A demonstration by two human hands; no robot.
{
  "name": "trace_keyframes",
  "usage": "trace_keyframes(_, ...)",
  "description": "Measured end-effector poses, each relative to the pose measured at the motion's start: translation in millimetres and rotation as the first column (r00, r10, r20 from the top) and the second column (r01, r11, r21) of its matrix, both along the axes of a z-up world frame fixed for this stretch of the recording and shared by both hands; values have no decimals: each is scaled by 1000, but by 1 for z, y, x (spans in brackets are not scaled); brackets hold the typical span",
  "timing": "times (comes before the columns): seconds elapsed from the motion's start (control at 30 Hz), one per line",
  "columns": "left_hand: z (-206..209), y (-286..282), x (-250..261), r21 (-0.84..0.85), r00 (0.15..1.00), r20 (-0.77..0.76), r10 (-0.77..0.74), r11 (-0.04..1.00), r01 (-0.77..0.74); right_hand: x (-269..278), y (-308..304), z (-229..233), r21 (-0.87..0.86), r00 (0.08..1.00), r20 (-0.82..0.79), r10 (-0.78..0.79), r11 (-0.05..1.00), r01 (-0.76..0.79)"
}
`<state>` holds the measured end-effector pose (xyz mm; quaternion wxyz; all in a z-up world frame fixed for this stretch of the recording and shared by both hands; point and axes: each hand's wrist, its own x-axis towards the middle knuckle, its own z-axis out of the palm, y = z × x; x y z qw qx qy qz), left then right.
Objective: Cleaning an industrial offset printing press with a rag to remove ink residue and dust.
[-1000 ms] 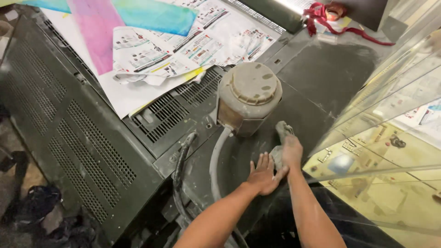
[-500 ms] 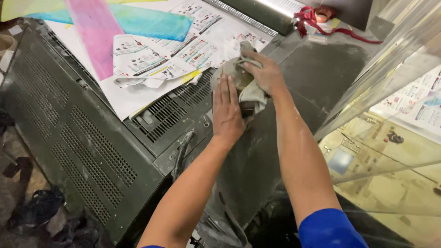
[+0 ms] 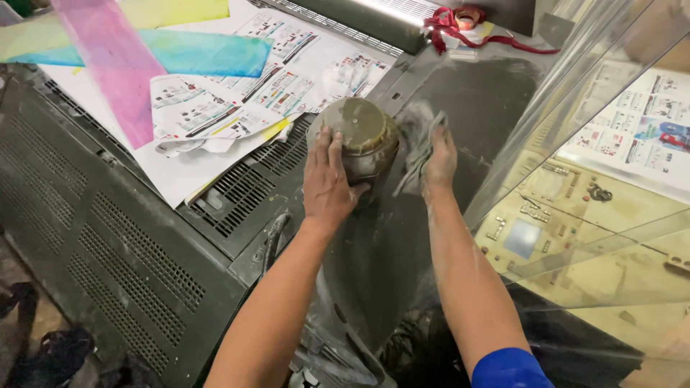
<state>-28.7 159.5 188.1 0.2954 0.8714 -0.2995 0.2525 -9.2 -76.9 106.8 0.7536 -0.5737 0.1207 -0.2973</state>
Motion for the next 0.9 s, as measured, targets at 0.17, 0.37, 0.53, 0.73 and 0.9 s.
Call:
trace_keyframes(0.17,-8,-2,2,-77,997,74,26,997,-21,29,35,84,-688,970,48,238,712,-141)
trace_keyframes(0.37,-20,-1,-2,-149,997,82,14,989,-1,20,92,134,-954,951,-275,-141,162,-252)
trace_keyframes(0.53,-56,-12,21,-265,996,89,-1,964,25,-24,82,118,-990,940,35,340,139,-13)
trace_keyframes(0.73,-58,21,-30,-299,995,52,-86,949,98,-12,61,133,-994,974,-104,202,-56,-95)
trace_keyframes(0.9,-107,19,-53,-174,971,-228,72,978,-113,45,72,113,-994,996,-52,69,-103,-44)
